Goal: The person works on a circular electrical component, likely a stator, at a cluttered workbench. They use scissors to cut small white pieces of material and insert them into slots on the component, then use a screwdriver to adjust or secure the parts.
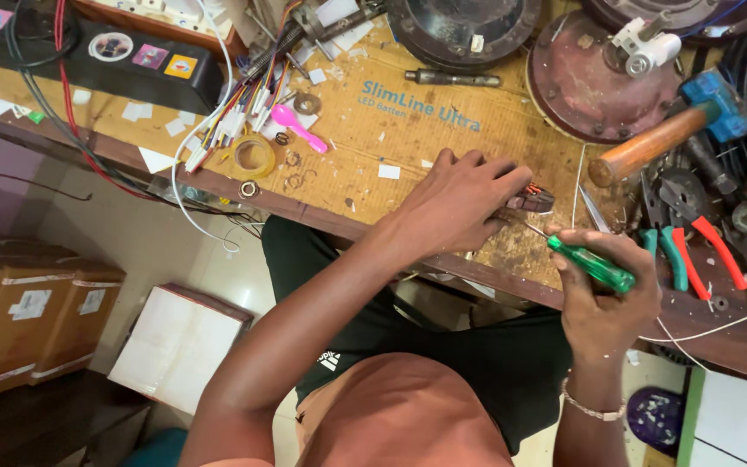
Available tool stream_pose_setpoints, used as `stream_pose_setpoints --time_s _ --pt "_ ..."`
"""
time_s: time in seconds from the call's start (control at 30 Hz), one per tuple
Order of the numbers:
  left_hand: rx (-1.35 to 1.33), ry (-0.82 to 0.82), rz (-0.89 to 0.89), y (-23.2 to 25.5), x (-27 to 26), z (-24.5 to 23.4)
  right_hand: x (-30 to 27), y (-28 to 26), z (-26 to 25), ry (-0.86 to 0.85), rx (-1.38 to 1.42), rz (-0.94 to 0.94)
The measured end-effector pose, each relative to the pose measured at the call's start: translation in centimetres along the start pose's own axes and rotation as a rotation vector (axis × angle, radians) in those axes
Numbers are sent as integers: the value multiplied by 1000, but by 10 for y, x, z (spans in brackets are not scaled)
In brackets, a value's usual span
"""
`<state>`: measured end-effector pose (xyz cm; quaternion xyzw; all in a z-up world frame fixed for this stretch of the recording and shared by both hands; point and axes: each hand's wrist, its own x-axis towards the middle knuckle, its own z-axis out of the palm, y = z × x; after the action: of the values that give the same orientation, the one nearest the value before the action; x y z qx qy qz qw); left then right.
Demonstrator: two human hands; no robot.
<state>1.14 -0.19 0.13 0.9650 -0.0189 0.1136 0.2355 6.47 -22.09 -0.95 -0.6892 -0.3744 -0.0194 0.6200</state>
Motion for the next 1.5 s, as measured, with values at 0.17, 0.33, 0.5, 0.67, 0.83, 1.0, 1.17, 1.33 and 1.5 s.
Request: stream_pose_setpoints --time_s 0.17,0.33,0.5,0.67,0.83,1.0,1.17,1.33,1.5 --pt "-32 83 26 -2 1 8 -2 12 6 46 88 -36" --pt "-47 119 35 -3 -1 13 -3 21 15 101 77 -16" --pt "30 159 40 -4 2 17 0 22 20 30 0 -53" --pt "96 234 53 0 0 20 -4 26 28 76 -59 -143" --pt "72 214 60 4 1 16 -12 24 22 73 -119 -155" --pt "41 227 29 2 -2 17 -14 31 30 152 -137 -120" --pt "-7 166 1 -1 -6 13 -4 24 14 116 1 -108" --pt "-77 195 -9 -13 -20 14 24 9 -32 -80 -214 385" --pt "-274 301 -21 -28 -35 20 56 38 -36 -568 -775 659"
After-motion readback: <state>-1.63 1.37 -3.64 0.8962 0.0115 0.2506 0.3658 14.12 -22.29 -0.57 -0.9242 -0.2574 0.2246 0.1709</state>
